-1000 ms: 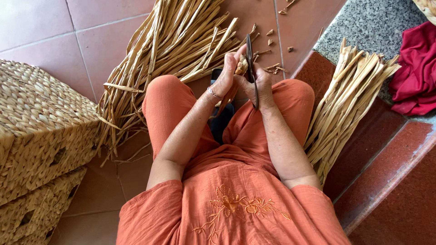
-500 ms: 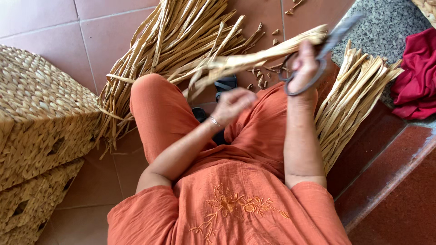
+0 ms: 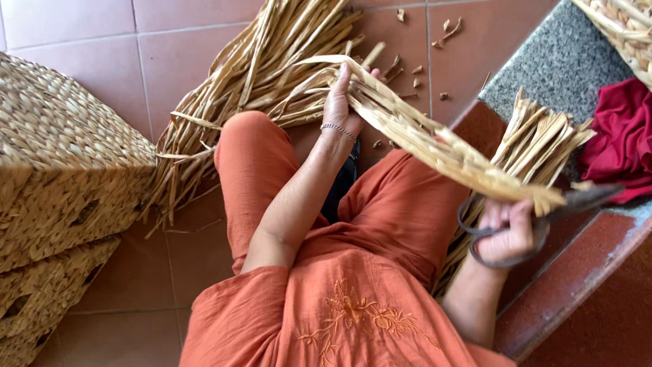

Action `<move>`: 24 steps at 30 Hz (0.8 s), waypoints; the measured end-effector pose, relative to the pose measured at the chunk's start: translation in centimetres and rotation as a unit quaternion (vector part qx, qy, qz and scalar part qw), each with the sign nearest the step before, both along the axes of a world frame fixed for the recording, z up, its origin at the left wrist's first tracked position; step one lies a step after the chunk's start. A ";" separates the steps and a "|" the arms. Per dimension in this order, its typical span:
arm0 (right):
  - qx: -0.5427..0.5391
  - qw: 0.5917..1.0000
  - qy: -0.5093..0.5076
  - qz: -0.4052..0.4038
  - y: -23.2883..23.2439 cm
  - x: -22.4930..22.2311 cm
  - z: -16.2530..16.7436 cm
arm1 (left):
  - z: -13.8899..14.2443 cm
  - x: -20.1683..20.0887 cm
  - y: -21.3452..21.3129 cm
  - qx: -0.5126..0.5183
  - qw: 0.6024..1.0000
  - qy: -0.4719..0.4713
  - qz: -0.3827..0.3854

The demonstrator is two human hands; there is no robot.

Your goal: The person sits on the floor and uses scissors to trim the ends of dried plant stems. They repeatedly pick up stems, cut the tips, and place the trimmed pieces aside.

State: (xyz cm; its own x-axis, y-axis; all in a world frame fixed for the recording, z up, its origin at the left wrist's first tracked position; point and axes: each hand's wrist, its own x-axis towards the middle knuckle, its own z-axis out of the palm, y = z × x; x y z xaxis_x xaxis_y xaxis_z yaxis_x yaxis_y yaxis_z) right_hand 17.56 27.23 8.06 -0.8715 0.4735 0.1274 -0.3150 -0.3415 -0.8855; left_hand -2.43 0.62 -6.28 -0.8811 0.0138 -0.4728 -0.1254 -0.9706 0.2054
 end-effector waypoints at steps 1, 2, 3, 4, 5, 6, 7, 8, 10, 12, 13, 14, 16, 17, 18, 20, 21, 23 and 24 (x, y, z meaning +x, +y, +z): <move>0.021 1.000 0.012 0.016 0.5 1.1 0.0 | -0.2 -0.4 0.1 -0.004 1.000 -0.012 0.010; 0.042 0.998 0.023 0.033 1.0 2.1 -0.2 | -0.4 -0.8 0.2 0.000 1.000 -0.013 0.008; 0.044 0.999 0.015 0.015 1.5 2.9 -0.4 | -0.5 -1.6 0.3 0.004 1.000 -0.011 0.006; 0.045 0.999 0.008 -0.003 2.3 3.7 -0.5 | -0.5 -2.6 0.2 0.009 1.000 -0.008 0.005; 0.047 0.999 0.000 -0.021 2.9 4.5 -0.7 | -0.4 -3.4 0.0 0.013 0.999 -0.029 0.028; 0.024 1.000 0.004 -0.018 3.5 5.1 -0.9 | -0.2 -4.2 -0.3 0.016 0.997 -0.049 0.051; 0.001 1.000 0.009 -0.015 4.2 5.5 -0.9 | 0.1 -5.1 -0.6 0.020 0.995 -0.070 0.074; -0.002 1.000 0.017 -0.019 4.7 5.7 -0.9 | 0.4 -6.0 -0.9 0.012 0.995 -0.057 0.083; 0.010 0.999 0.036 -0.035 5.4 6.0 -0.6 | 1.4 -7.4 -1.7 -0.004 0.994 -0.033 0.103; 0.019 0.998 0.043 -0.051 5.8 6.4 0.5 | 2.2 -8.0 -3.4 -0.035 0.988 -0.069 0.135; 0.011 0.998 0.042 -0.055 5.9 6.7 1.2 | 2.7 -8.2 -4.3 -0.051 0.983 -0.086 0.151; 0.021 0.997 0.035 -0.063 5.7 6.8 1.5 | 3.0 -8.2 -5.0 -0.047 0.986 -0.060 0.147; 0.062 0.994 0.015 -0.085 5.2 7.3 1.8 | 3.4 -8.0 -6.2 -0.040 0.990 -0.009 0.135; 0.093 0.991 0.001 -0.098 5.1 7.5 1.6 | 3.6 -8.0 -7.0 -0.058 0.988 -0.025 0.138; 0.093 0.992 0.014 -0.081 5.4 7.6 1.3 | 3.6 -8.0 -7.9 -0.075 0.986 -0.042 0.141; 0.093 0.993 0.037 -0.063 6.9 7.8 0.4 | 3.4 -8.0 -9.5 -0.083 0.983 -0.063 0.152; 0.091 0.993 0.046 -0.062 8.0 7.9 -0.1 | 3.4 -8.1 -10.7 -0.077 0.982 -0.064 0.162; 0.066 0.993 0.049 -0.081 10.9 8.3 -0.9 | 3.3 -8.3 -13.4 -0.067 0.981 -0.050 0.176; 0.044 0.994 0.049 -0.085 12.3 8.5 -1.2 | 3.3 -8.2 -14.6 -0.062 0.981 -0.033 0.179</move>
